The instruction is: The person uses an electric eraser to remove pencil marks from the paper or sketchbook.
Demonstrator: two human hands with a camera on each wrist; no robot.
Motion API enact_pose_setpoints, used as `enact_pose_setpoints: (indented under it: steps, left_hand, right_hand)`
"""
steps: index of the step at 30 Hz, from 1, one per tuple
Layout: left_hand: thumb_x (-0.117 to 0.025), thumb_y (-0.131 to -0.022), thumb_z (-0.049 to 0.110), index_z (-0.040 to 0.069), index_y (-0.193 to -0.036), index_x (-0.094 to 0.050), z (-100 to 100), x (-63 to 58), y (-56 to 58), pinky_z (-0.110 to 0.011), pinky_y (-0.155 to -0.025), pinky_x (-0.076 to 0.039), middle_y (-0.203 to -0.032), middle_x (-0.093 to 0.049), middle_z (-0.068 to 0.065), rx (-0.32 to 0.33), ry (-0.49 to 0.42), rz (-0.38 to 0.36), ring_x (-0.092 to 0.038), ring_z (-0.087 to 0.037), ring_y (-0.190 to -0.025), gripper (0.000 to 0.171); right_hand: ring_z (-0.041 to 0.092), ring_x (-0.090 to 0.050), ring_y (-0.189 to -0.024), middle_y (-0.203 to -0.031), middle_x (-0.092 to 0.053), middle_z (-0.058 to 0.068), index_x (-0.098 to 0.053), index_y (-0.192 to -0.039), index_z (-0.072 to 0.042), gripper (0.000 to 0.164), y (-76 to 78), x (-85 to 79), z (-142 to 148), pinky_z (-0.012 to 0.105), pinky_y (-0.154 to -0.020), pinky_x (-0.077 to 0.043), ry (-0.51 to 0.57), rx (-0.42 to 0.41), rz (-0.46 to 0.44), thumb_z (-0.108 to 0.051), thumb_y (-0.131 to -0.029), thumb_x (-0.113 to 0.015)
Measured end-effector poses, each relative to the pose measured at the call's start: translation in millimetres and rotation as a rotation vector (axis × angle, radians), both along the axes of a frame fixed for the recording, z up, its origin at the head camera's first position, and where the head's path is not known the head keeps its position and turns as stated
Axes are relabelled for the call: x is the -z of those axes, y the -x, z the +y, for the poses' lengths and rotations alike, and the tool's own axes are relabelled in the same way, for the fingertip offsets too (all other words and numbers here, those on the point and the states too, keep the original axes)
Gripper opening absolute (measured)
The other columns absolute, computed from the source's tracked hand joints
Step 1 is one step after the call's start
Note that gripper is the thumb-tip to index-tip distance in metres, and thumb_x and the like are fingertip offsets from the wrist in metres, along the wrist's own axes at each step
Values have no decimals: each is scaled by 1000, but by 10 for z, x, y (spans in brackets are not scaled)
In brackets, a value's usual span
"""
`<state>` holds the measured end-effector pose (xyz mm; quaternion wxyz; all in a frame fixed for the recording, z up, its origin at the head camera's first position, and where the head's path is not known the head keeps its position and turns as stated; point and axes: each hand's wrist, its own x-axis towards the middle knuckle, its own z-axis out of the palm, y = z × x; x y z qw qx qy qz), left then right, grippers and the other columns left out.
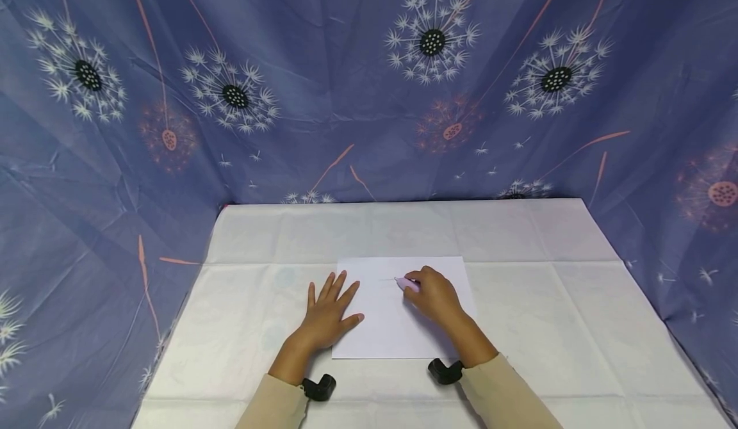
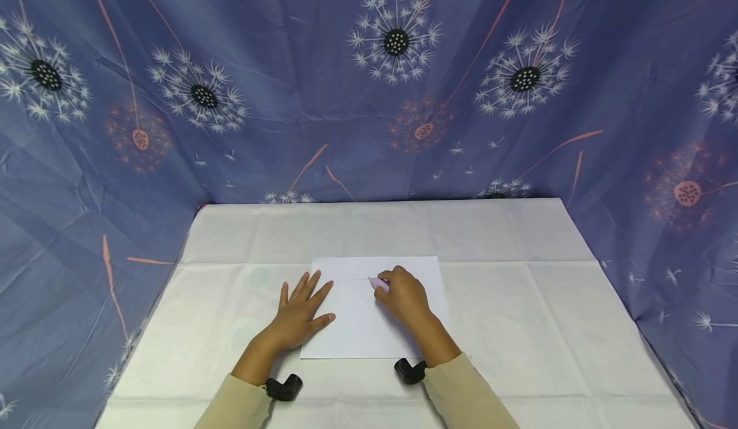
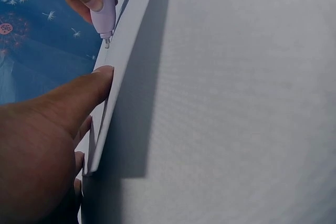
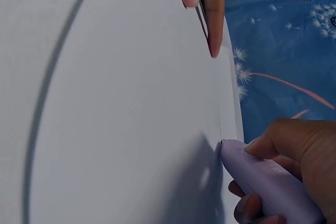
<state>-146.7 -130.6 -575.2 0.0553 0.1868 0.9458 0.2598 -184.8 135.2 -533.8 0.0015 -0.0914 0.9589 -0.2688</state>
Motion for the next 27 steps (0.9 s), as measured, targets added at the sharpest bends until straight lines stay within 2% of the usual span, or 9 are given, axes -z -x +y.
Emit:
enact_pose_setpoints:
  steps: [6, 12, 21, 27]
  left_hand:
    - [-59, -98, 48, 16, -158, -36, 8, -59, -16, -73, -118, 5, -170, -16, -16, 0, 5, -27, -7, -42, -158, 71]
    - [-58, -99, 48, 19, -159, -36, 22, -102, -10, -72, -119, 5, -171, -15, -13, -8, 33, -48, -5, -39, -159, 70]
    - [-58, -100, 48, 18, -158, -37, 23, -105, -9, -72, -119, 4, -171, -16, -13, -8, 30, -43, -6, -40, -159, 69]
    - [-58, -100, 48, 19, -158, -36, 24, -95, -1, -72, -119, 5, -171, -15, -13, -11, 31, -47, -5, -39, -159, 69]
  right_hand:
    - [15, -55, -69, -86, -68, 5, -80, -107, -12, 25, -6, -8, 6, 33, -63, -46, -21, 20, -6, -21, -85, -77]
    - [17, -55, -69, -85, -67, 6, -79, -107, -10, 25, -16, -24, 44, 35, -63, -46, -23, 37, -1, -19, -85, -76]
    - [14, -53, -67, -86, -67, 5, -80, -107, -12, 25, -6, 0, -23, 33, -62, -45, -31, 3, 2, -21, -84, -77]
    - [15, -55, -68, -87, -68, 5, -80, -107, -11, 25, -8, -2, -3, 34, -62, -46, -33, 12, 17, -19, -83, -77]
